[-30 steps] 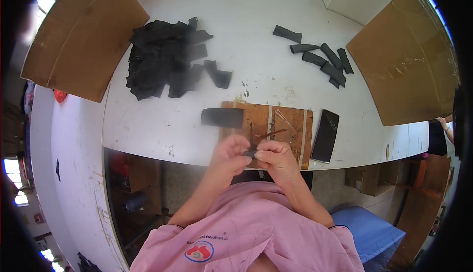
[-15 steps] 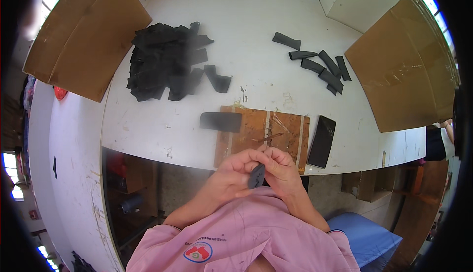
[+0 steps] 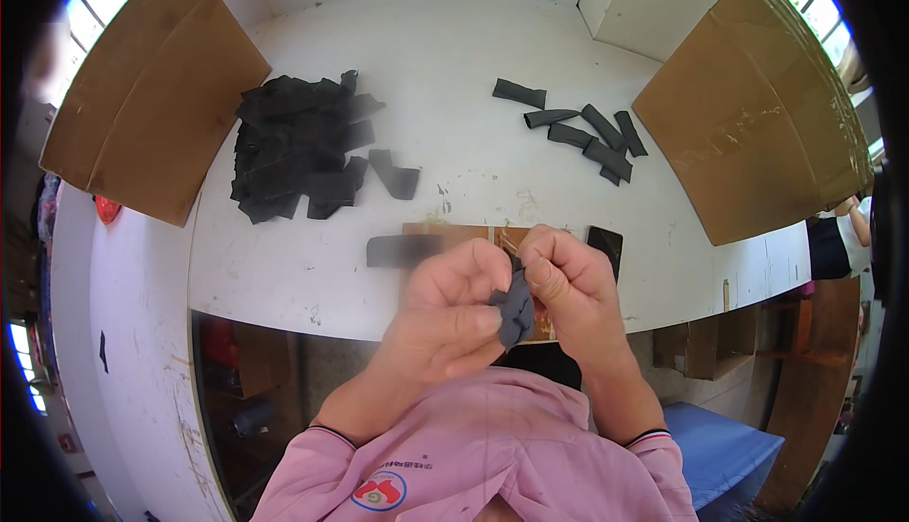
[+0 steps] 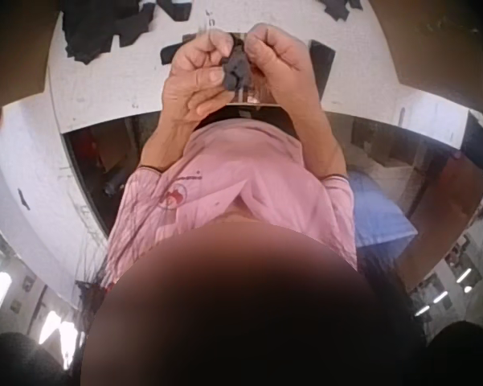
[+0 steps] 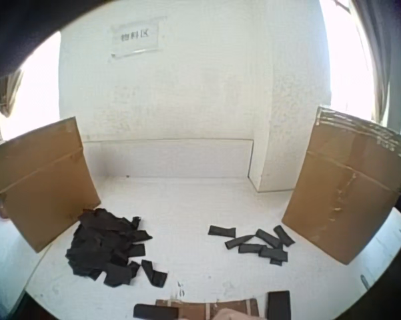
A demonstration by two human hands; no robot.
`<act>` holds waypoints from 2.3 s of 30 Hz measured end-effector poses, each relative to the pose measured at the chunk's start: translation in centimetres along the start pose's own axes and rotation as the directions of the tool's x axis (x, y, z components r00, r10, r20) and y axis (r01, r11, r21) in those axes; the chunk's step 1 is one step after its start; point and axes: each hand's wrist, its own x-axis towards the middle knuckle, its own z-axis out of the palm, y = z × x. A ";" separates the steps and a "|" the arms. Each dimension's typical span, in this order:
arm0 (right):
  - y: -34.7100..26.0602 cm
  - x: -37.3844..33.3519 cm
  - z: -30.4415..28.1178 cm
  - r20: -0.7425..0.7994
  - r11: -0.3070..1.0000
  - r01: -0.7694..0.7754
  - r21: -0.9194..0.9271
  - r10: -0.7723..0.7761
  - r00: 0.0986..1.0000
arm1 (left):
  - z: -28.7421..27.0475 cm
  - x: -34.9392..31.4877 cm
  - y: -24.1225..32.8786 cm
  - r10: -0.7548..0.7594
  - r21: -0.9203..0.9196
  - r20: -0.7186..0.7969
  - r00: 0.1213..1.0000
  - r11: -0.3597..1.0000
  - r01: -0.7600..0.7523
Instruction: The person is assembling or preparing small black flexible straps, possibly for sports or recreation goods, involving folding and moving components.
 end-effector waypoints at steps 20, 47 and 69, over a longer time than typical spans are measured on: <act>7.5 3.6 -2.4 0.152 0.952 -0.282 0.123 0.262 0.953 | -8.8 0.3 -0.9 -0.026 -0.621 -0.321 0.947 0.760 -0.189; 8.5 1.2 -2.5 0.228 0.326 0.374 -0.868 -0.407 0.885 | -6.9 1.2 -1.2 0.454 0.807 -0.067 0.889 0.549 -0.220; 8.4 1.1 -3.3 0.234 0.511 0.360 -0.781 -0.295 0.926 | -4.6 1.2 -2.1 0.506 0.981 0.157 0.848 0.016 -0.191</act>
